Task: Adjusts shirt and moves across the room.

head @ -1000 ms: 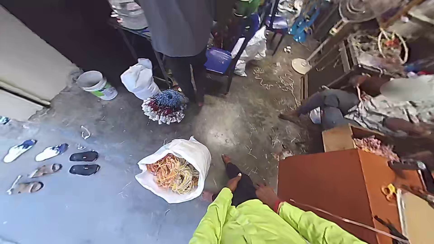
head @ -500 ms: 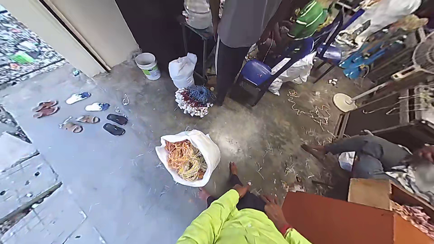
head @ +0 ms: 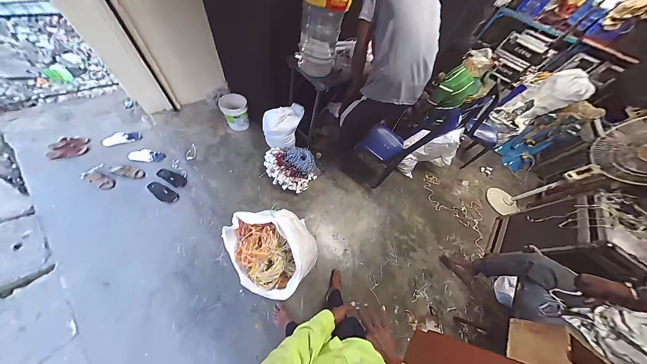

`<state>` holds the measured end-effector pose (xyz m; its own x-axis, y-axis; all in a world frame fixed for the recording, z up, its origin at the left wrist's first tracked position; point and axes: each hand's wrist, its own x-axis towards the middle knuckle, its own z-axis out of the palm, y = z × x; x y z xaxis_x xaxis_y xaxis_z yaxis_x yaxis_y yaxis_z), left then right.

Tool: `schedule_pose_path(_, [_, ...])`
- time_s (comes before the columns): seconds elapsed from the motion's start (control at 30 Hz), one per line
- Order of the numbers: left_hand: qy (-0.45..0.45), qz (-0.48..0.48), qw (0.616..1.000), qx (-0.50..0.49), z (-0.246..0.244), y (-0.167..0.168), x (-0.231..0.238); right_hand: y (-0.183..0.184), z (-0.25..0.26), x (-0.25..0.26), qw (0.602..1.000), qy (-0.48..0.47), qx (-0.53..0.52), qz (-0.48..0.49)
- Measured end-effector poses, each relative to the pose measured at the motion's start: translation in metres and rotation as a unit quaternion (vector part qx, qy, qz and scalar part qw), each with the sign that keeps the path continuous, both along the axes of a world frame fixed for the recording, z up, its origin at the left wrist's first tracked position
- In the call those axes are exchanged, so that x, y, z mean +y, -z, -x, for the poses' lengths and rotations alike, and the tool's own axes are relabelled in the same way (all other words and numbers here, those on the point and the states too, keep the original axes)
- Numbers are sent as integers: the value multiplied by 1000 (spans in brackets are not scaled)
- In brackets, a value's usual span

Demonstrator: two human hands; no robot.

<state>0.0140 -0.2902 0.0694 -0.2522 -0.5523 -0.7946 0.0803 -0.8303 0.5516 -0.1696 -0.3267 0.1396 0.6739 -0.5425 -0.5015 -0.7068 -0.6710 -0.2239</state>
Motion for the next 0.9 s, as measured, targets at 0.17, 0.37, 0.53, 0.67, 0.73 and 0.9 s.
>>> schedule_pose_path(0.17, [-69, -32, 997, -9, -1, 8, 10, 34, 20, 4, 990, 38, -86, 103])
schedule_pose_path(0.37, [-132, -90, 987, 14, 8, 32, 9, 32, 18, 6, 995, 73, -14, 62])
schedule_pose_path(0.53, [-110, -93, 990, -4, -15, -12, 13, 38, 15, -2, 995, 81, -52, 3])
schedule_pose_path(0.67, [-68, -65, 995, 14, -27, -39, 18, 37, 7, -4, 995, 66, -74, 15])
schedule_pose_path(0.73, [-75, -63, 995, 30, -22, -29, 15, 39, 4, -4, 993, 71, -90, 12])
schedule_pose_path(0.9, [-60, -114, 992, -11, -22, -23, 17, 29, 4, -2, 983, 75, -162, 32])
